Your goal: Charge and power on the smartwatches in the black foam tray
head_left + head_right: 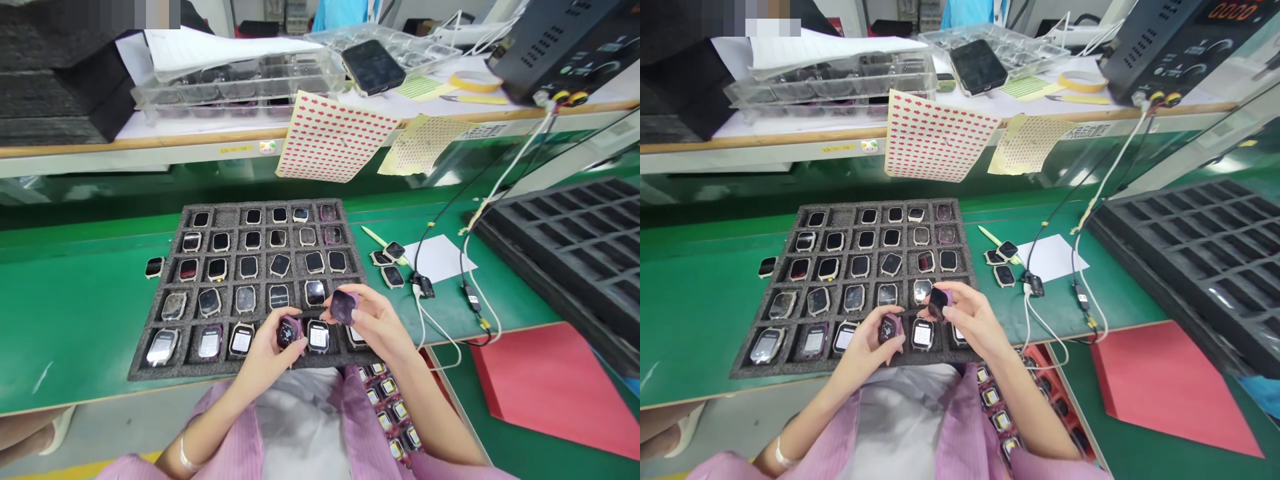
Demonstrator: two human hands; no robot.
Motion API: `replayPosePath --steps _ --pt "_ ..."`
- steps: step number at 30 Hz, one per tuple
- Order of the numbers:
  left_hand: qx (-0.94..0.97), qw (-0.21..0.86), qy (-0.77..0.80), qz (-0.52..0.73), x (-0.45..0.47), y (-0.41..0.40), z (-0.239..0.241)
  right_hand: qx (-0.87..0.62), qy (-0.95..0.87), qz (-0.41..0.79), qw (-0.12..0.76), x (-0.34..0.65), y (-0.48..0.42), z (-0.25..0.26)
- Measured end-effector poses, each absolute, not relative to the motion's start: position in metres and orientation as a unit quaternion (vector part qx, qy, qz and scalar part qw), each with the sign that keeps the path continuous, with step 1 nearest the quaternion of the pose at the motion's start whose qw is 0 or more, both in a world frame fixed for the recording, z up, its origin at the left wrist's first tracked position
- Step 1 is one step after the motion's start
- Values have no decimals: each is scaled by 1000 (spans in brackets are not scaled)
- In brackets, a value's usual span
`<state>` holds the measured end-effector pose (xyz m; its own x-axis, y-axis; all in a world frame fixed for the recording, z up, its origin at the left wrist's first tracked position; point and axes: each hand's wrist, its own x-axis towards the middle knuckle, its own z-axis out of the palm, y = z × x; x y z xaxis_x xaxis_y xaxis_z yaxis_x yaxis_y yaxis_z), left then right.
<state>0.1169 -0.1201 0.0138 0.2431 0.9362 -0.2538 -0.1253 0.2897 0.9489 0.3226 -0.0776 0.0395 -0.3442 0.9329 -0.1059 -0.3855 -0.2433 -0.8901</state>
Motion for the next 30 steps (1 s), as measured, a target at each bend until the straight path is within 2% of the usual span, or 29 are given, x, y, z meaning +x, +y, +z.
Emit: replayPosePath --steps 7,15,30 --pt "466 614 487 410 115 -122 15 -309 -393 742 447 317 -87 44" --pt "493 617 486 374 112 -124 22 -298 -403 739 449 313 -91 35" --pt "484 606 487 401 110 -128 27 -329 -400 736 436 310 -94 36"
